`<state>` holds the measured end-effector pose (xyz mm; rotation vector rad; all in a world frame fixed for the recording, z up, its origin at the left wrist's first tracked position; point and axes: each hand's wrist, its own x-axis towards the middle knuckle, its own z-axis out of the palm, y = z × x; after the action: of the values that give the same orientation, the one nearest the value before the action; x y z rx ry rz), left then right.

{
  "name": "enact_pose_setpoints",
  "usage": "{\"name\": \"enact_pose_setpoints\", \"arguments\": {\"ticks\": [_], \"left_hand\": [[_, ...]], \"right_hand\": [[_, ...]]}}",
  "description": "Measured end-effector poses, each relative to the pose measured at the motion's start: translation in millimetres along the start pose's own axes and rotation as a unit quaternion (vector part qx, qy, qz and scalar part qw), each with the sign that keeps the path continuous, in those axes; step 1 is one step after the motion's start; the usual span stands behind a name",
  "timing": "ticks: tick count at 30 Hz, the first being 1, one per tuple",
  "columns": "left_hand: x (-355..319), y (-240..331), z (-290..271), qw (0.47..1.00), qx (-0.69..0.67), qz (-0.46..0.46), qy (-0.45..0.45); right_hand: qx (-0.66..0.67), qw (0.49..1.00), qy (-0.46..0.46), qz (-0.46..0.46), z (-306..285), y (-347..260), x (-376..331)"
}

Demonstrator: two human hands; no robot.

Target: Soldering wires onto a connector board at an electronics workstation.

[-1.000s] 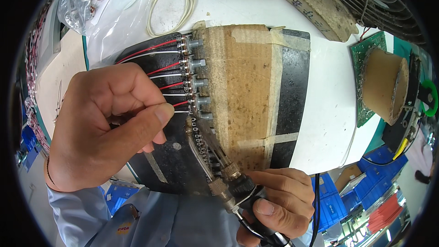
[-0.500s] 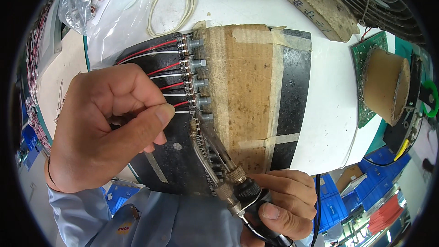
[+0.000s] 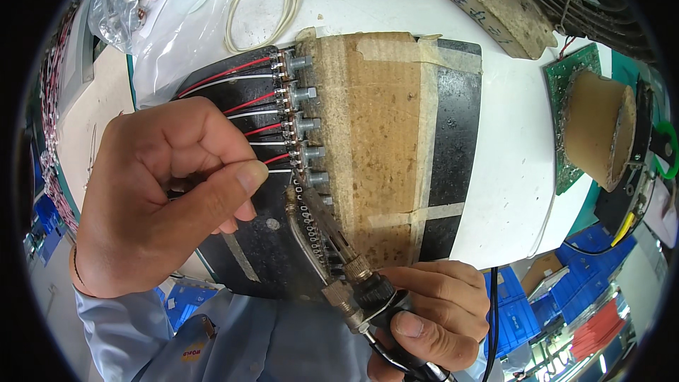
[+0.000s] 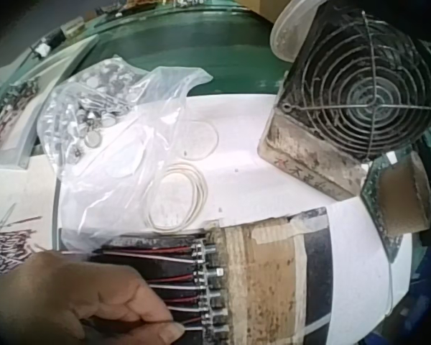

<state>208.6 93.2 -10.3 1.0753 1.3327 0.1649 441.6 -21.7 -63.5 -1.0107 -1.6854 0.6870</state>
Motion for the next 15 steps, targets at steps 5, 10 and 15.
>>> {"name": "enact_pose_setpoints", "arguments": {"ticks": [5,10,15], "left_hand": [[-0.8,-0.9,-0.5,1.000,0.018,0.016,-0.004],[-0.8,-1.4,0.5,1.000,0.005,0.012,-0.002],[-2.0,0.3,0.6,1.000,0.009,0.000,-0.002]], "right_hand": [[-0.006,1.000,-0.004,0.002,-0.4,-0.4,-0.5],[-0.016,1.000,0.002,0.005,-0.3,-0.9,-0.8],[-0.021,1.000,0.000,0.011,-0.7,-2.7,-1.7]]}}
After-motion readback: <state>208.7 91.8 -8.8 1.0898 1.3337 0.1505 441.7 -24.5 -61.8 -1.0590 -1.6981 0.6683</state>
